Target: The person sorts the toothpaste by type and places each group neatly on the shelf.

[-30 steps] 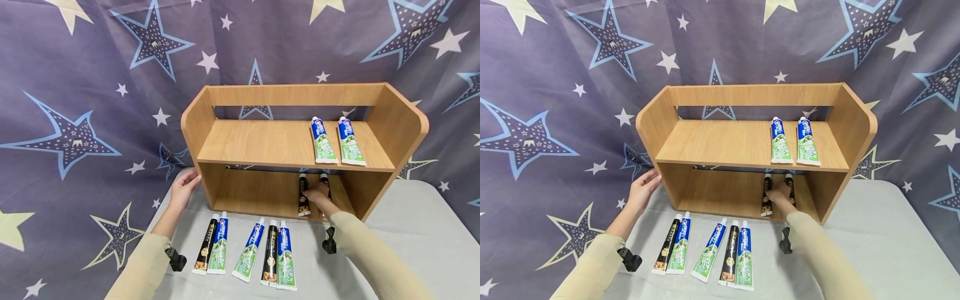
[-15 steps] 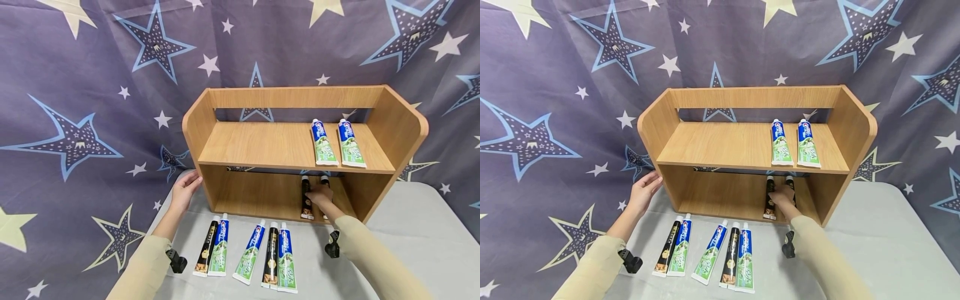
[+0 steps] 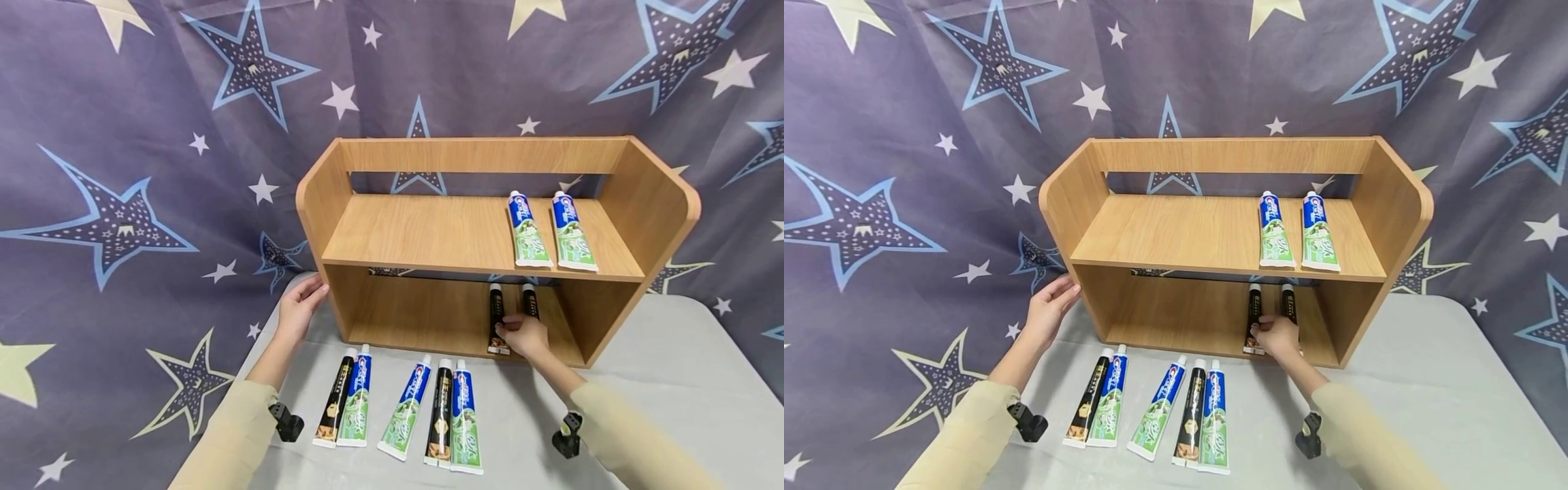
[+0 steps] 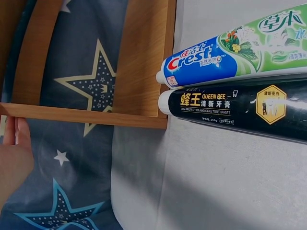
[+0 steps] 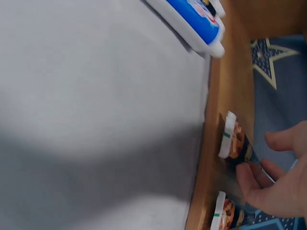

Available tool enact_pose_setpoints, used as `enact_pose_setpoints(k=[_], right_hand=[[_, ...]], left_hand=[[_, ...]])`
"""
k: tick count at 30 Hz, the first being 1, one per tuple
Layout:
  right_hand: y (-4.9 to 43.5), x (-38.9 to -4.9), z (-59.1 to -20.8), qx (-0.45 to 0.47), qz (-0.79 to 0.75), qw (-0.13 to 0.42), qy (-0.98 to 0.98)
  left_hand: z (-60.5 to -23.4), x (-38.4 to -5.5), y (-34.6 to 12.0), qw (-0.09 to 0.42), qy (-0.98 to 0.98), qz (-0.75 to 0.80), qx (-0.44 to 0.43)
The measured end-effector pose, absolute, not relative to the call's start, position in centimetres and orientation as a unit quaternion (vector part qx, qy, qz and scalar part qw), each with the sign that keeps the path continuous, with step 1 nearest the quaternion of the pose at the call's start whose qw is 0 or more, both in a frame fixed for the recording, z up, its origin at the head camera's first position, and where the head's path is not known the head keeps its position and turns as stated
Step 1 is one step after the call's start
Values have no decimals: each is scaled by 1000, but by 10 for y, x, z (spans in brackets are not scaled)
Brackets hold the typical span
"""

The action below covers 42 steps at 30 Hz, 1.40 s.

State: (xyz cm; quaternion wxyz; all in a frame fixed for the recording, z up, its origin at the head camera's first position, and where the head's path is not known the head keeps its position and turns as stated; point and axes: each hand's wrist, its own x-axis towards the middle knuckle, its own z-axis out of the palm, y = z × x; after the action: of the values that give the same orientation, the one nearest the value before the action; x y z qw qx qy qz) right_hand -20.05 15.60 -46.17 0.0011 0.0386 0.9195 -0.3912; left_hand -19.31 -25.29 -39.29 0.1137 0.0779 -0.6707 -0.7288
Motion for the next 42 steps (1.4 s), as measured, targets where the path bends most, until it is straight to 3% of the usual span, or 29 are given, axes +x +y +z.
enact_pose_setpoints(k=[11,18,32,42], right_hand=[[145,-156,-470,-36,-391,-8,920],[136,-130,-479,-57,-406,14,912],[116,-97,-485,-19,-457,81,886],[105,-95,-488,36,-481,114,869]], left_hand=[[-393,-194,-253,112,-666,-733,80],[-393,-194,-251,111,-666,-734,76],[-393,-196,-252,112,-662,-737,80],[-393,-194,-251,109,-666,-732,88]])
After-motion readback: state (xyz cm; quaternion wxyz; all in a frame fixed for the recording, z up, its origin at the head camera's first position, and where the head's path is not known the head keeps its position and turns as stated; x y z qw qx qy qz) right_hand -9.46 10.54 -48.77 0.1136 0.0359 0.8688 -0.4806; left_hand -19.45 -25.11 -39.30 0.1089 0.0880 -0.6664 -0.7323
